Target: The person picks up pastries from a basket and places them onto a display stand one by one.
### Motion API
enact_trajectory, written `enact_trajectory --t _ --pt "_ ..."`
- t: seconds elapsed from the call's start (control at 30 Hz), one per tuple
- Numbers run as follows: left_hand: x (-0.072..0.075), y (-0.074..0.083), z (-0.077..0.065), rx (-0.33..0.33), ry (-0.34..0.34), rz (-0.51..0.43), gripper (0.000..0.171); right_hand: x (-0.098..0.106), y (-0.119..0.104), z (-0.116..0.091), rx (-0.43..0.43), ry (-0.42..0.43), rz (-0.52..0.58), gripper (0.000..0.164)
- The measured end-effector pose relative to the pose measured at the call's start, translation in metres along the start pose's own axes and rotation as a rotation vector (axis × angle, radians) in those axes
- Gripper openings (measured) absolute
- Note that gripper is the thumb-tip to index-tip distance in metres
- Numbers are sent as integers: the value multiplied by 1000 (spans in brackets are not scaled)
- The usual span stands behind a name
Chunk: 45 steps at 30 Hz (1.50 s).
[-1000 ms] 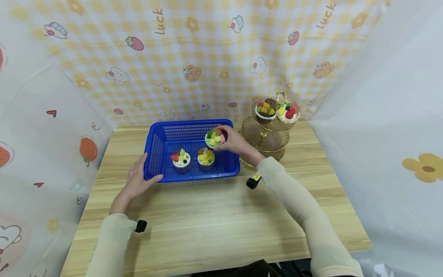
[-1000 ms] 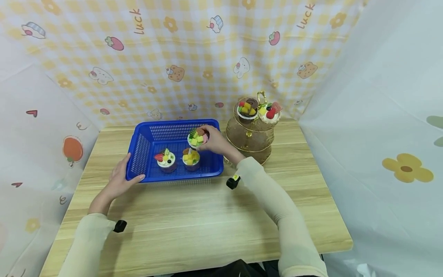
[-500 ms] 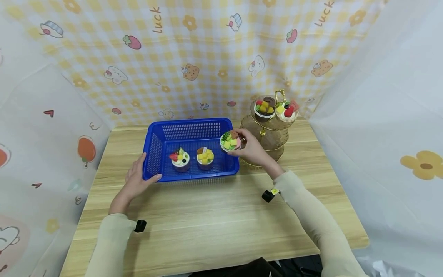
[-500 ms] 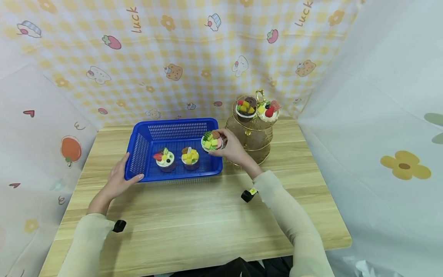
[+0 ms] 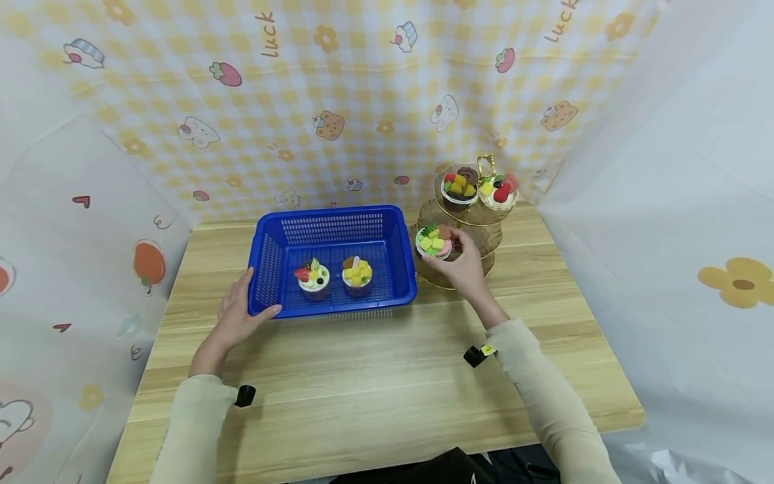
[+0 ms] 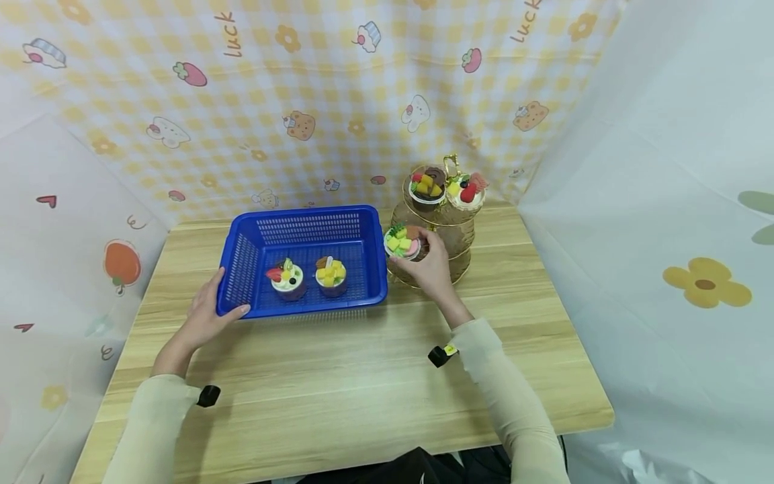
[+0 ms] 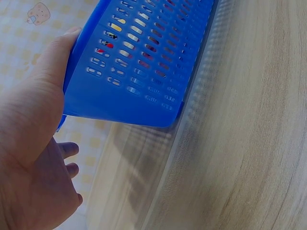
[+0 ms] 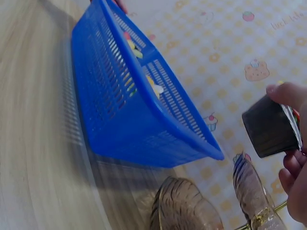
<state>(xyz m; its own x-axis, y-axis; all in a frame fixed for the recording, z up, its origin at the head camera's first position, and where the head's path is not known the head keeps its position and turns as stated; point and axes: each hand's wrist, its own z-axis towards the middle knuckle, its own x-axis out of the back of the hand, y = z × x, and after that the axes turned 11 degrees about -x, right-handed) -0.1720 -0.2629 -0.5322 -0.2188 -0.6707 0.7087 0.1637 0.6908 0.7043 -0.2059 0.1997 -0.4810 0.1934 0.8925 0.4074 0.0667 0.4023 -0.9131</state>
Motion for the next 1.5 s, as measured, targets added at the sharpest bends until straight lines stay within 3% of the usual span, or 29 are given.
enact_trajectory --t 0.33,0.67,0.93,1.23,1.5 --pt "2 2 -1 -22 14 13 110 -7 9 6 36 256 52 68" --pt "-1 -2 1 -24 18 16 110 -24 11 19 1 473 -24 65" --pt "0 -2 0 -29 22 0 110 -28 9 32 -67 516 -197 62" --pt "0 1 0 -18 13 -9 110 -27 7 39 -62 547 -363 58" --pt "0 2 -1 -12 14 -12 110 -25 5 35 -70 510 -405 60"
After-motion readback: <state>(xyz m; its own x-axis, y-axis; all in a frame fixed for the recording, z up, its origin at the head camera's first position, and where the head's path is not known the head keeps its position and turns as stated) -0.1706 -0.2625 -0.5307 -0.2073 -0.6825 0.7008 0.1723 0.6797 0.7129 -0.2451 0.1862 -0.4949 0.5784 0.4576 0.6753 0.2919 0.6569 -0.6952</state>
